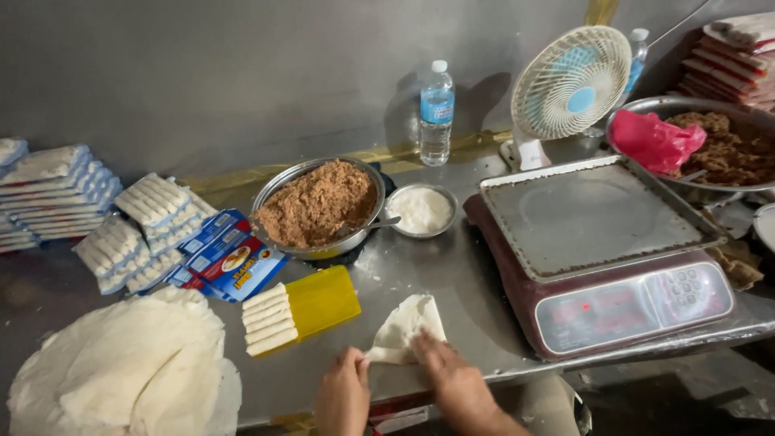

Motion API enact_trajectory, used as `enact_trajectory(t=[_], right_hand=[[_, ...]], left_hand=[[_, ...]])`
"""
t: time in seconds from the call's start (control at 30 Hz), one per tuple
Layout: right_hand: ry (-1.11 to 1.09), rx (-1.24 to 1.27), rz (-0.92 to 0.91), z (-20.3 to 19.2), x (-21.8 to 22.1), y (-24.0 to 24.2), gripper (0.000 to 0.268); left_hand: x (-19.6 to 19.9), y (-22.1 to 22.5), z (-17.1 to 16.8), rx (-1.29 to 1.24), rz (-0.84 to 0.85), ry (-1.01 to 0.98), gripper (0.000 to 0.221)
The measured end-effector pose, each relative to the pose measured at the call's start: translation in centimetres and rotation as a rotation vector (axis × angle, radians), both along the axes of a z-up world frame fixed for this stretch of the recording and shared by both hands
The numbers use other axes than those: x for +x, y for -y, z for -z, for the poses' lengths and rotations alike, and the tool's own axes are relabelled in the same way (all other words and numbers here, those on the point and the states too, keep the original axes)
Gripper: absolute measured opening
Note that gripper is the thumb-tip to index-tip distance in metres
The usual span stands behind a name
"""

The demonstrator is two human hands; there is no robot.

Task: Manually wrapping lumpia by placing meat filling on wrappers and rolling them into cylinders on a stainless steel work surface.

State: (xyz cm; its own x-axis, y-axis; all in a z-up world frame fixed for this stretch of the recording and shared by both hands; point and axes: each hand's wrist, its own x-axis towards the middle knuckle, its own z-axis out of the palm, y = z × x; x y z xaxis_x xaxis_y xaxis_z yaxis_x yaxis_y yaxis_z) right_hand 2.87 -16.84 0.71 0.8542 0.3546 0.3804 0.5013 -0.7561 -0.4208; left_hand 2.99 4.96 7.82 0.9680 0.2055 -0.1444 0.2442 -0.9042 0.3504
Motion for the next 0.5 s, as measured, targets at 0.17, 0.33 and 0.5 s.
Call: enact_trajectory(t=[0.17,0.33,0.5], right_hand=[[0.048,0.094,-0.103,-2.3,1.4,2.4,0.043],[0.213,0.151,-0.263,-3.4,2.0,3.3,0.013],[-0.153,0.226,-0.161,-2.5,2.3,3.8,0.031]], left_hand=[[0.2,2.9,3.9,-0.313,0.141,0.379,0.011],[0.5,4.8,3.2,-0.439,0.309,0.141,0.061],[1.3,5.0,6.8,-0.276,0.441,0.752,0.016]])
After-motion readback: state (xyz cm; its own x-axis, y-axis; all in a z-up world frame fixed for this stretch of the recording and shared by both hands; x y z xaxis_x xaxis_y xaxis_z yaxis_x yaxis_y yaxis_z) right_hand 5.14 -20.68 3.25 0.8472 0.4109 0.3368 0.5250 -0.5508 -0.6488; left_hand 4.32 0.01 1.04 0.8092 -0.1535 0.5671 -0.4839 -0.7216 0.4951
